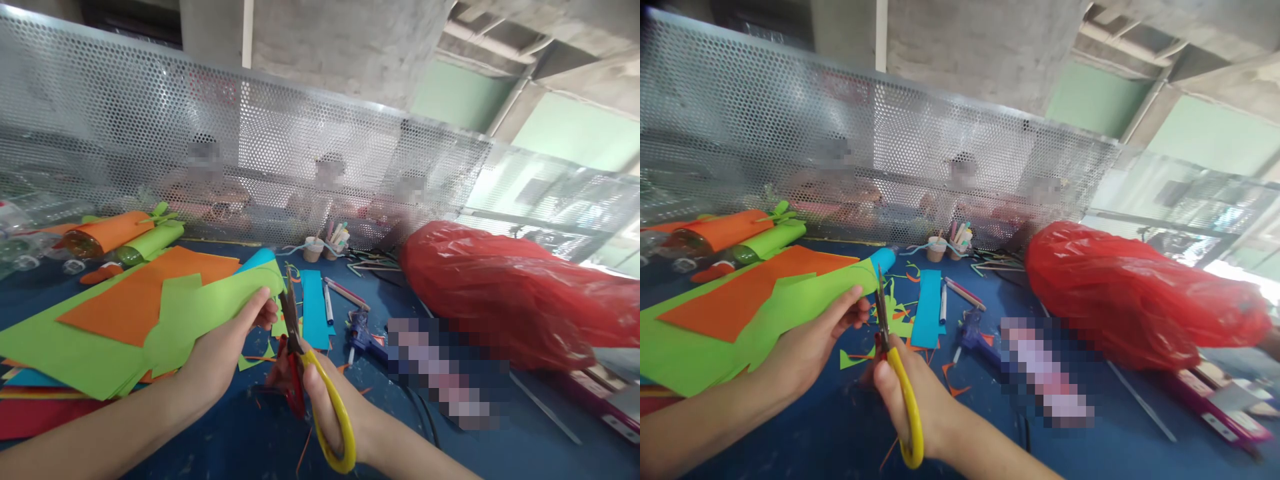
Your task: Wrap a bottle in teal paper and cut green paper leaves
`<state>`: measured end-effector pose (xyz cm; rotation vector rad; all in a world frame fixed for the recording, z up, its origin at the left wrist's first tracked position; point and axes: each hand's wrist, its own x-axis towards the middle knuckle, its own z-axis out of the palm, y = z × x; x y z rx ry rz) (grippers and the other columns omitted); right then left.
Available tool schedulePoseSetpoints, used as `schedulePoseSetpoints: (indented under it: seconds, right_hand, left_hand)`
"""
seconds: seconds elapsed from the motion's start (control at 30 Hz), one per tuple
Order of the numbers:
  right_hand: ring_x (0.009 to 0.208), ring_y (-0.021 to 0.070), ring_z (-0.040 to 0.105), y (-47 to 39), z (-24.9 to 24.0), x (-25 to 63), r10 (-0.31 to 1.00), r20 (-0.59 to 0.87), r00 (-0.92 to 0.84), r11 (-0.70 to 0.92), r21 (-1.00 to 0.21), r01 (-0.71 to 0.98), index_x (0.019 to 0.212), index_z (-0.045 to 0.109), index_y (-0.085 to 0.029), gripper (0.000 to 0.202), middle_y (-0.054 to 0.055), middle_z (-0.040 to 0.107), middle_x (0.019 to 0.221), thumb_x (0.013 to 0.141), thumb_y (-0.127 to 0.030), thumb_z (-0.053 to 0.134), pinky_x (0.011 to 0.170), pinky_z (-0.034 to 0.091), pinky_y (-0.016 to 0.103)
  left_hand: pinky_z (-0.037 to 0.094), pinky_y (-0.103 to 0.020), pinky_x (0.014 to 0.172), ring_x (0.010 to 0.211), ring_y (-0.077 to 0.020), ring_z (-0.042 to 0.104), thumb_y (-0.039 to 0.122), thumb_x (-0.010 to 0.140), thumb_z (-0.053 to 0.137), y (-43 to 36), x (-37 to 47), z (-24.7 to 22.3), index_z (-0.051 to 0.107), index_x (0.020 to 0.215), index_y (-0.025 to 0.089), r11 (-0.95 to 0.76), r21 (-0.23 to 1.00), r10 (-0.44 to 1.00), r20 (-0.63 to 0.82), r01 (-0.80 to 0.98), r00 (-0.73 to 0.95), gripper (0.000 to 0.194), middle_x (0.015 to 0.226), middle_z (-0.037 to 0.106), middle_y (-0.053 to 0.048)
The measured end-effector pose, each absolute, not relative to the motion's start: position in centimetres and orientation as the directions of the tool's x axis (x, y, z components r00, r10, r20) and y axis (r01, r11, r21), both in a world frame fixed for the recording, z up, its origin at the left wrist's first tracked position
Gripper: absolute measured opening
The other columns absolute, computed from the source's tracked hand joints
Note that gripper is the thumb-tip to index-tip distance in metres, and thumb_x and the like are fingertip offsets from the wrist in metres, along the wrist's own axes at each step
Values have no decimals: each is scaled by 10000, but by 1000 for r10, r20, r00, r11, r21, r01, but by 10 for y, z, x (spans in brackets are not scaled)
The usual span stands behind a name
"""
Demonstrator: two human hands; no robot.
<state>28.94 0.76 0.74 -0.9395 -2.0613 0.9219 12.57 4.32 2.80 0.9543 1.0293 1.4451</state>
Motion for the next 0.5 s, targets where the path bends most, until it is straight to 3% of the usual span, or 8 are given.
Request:
schedulePoseSetpoints:
  seconds: [0.33, 0.5]
  right_hand:
    - [798, 210, 544, 5, 9, 285, 807, 362, -467, 546, -760, 354, 1072, 488, -163, 566, 95, 586, 924, 969, -601, 145, 737, 471, 339]
    - [746, 199, 543, 6, 4, 286, 820, 377, -430, 545, -742, 389, 1002, 513, -173, 528, 77, 584, 861, 980, -575, 171, 698, 465, 330]
  left_hand:
    - [504, -358, 827, 730, -196, 645, 491, 622, 794, 32, 135, 26, 728, 654, 202, 102, 903, 993, -121, -417, -18, 298, 712, 720, -22]
    - [508, -338, 814, 725, -183, 646, 449, 628, 803, 29, 138, 27, 732, 668, 193, 112, 881, 991, -134, -459, -14, 268, 707, 725, -20]
